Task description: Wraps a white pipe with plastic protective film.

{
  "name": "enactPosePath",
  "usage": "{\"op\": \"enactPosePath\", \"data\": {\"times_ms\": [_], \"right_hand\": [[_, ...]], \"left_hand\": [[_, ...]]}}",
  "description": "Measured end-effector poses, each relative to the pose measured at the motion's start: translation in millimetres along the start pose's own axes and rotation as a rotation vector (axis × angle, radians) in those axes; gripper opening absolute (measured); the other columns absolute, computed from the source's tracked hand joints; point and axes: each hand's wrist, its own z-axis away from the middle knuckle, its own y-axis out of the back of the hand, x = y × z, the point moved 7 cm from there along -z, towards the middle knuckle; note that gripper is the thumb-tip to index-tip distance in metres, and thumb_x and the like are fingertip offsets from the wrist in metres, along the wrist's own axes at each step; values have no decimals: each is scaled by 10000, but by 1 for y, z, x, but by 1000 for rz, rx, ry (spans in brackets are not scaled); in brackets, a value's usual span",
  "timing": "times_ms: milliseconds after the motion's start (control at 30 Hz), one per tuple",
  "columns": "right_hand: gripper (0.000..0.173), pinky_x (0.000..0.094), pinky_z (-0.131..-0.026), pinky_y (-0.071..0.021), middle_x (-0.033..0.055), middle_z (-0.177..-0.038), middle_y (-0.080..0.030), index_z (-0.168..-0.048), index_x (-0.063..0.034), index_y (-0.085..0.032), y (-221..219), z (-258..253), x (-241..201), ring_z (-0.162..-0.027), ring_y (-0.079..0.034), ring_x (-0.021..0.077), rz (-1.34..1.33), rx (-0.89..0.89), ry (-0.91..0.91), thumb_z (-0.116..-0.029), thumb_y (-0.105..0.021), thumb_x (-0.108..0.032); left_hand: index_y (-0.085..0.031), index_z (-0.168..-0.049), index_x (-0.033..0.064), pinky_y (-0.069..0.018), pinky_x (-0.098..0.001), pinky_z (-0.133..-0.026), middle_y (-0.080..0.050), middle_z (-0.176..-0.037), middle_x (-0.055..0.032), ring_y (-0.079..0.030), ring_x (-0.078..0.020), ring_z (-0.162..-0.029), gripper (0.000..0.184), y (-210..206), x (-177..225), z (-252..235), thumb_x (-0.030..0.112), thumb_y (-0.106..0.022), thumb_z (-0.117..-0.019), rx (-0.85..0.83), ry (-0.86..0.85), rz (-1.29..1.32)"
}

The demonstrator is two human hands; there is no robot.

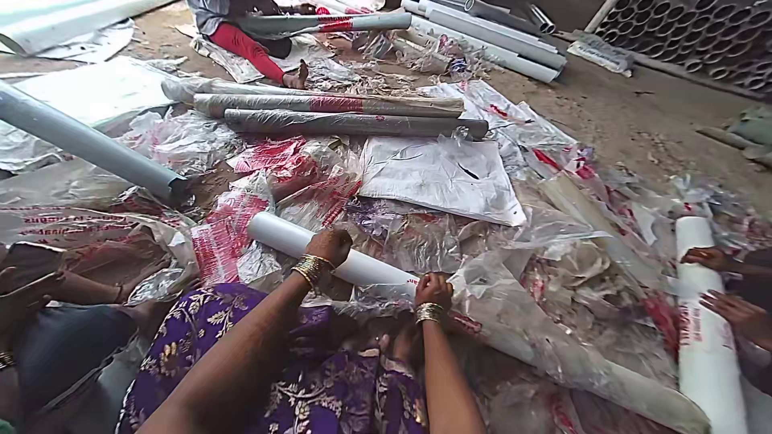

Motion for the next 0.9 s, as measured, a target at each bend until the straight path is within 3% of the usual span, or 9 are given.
{"op": "enactPosePath", "data": {"times_ms": [33, 100, 267, 367, 500, 633, 767, 833, 900], "right_hand": [[305, 555, -1056, -459, 261, -1260, -686, -1120, 27, -743, -16, -8, 8, -1243, -617, 435, -13, 149, 55, -1028, -544, -186], [278, 574, -1023, -470, 253, -1184, -709, -1054, 21, -755, -30, -15, 15, -1173, -647, 443, -10, 271, 92, -1010, -574, -185], [278, 574, -1007, -484, 249, -1201, -705, -1080, 19, -752, -29, -13, 12, -1177, -644, 445, 19, 241, 66, -1021, -570, -182], [270, 575, -1003, -481, 249, -1178, -712, -1056, 24, -753, -30, -15, 13, -1154, -655, 442, 22, 258, 73, -1015, -569, -169], [277, 562, -988, -489, 232, -1173, -711, -1060, 9, -755, -32, -17, 12, -1167, -646, 427, 51, 216, 47, -1022, -560, -184], [396, 535, -1081, -455, 207, -1268, -701, -1211, -22, -731, -27, -31, 12, -1249, -632, 368, 8, -7, -64, -1090, -468, -293], [588, 552, -963, -474, 245, -1075, -716, -1125, 31, -726, 24, -59, -6, -1034, -670, 369, -413, -49, -138, -1139, -323, -397], [696, 406, -787, -456, 110, -842, -609, -1102, -1, -704, 68, -68, -6, -764, -549, 218, -570, -16, -133, -1141, -172, -448], [830, 353, -701, -427, 45, -741, -525, -1102, -11, -692, 111, -79, 8, -654, -467, 157, -600, 33, -123, -1105, -58, -546]], "left_hand": [[-698, -1236, 18, -443, -617, -1065, -697, -1242, -227, -629, -406, -1237, 353, 0, -24, -9, 264, -515, -1061, -17, 102, -8], [-685, -1217, -14, -425, -645, -1063, -661, -1271, -275, -598, -439, -1264, 494, -13, -51, -18, 430, -532, -1061, -112, 226, -34], [-632, -1274, -58, -440, -620, -1084, -580, -1402, -286, -529, -424, -1367, 523, -47, -95, -17, 390, -639, -1006, -217, 523, -32], [-609, -1305, -64, -433, -591, -1106, -573, -1413, -285, -527, -412, -1376, 605, -56, -115, -22, 461, -633, -1006, -216, 563, 19], [-602, -1298, -84, -443, -614, -1091, -563, -1417, -298, -524, -437, -1371, 466, -56, -101, -24, 274, -651, -1003, -230, 514, -61], [-650, -1270, -33, -432, -625, -1064, -614, -1368, -265, -538, -439, -1341, 325, -63, -59, -25, 111, -605, -983, -176, 296, -223], [-476, -1537, 143, -299, -710, -1129, -434, -1544, -283, -352, -518, -1456, 776, -85, -11, -33, -25, -756, -833, -136, -49, -223], [-377, -1606, 216, -176, -740, -1184, -301, -1644, -274, -220, -536, -1525, 838, -108, -10, -35, -62, -675, -875, -189, -100, -269], [-359, -1619, 243, -137, -755, -1177, -262, -1669, -261, -168, -546, -1538, 847, -123, -19, -37, -62, -657, -887, -165, -143, -303]]}}
